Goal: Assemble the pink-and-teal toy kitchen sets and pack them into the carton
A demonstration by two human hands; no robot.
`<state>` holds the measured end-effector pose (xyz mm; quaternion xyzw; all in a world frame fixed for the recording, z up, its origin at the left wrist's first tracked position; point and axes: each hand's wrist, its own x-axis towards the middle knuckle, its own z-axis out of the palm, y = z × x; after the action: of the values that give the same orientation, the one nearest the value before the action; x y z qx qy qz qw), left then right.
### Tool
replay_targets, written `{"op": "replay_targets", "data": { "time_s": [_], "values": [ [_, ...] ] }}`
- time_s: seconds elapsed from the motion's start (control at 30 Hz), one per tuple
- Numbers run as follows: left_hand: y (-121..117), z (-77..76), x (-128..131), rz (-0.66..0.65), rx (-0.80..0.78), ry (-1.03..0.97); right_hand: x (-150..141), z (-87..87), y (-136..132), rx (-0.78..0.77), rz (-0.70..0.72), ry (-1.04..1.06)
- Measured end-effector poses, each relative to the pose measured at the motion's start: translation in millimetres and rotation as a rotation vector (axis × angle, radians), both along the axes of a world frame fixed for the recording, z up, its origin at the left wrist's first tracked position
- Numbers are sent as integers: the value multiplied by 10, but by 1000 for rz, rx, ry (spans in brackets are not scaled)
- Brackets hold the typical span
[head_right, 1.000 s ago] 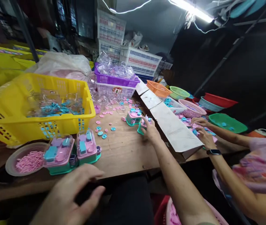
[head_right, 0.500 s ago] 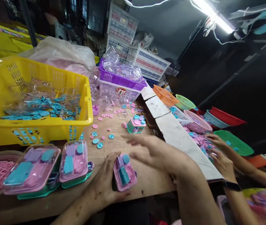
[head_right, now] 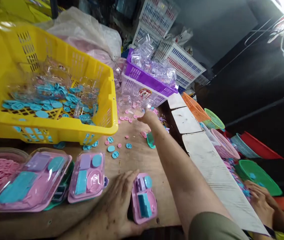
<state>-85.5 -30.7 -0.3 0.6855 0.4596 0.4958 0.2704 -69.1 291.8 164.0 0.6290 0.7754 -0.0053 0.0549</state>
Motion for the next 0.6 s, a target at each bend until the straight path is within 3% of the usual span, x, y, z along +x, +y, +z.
{"op": "replay_targets", "data": {
  "time_s": [0.13, 0.2, 0.3, 0.43, 0.6],
  "values": [
    [-18, 155, -46, 34, 16, -70, 622, 425, -575, -14, 125, 68],
    [-6, 143, -34, 33, 14, -78, 967, 612, -1081, -63, 294, 249],
    [4, 98, -26, 43, -19, -86, 1303, 737, -1923, -124, 350, 401],
    [9, 121, -55, 55, -76, -74, 1314, 552, -2721, -50, 375, 380],
    [28, 198, -85, 65, -54, -21, 1168, 159, -2954, 167, 463, 265]
  ]
}}
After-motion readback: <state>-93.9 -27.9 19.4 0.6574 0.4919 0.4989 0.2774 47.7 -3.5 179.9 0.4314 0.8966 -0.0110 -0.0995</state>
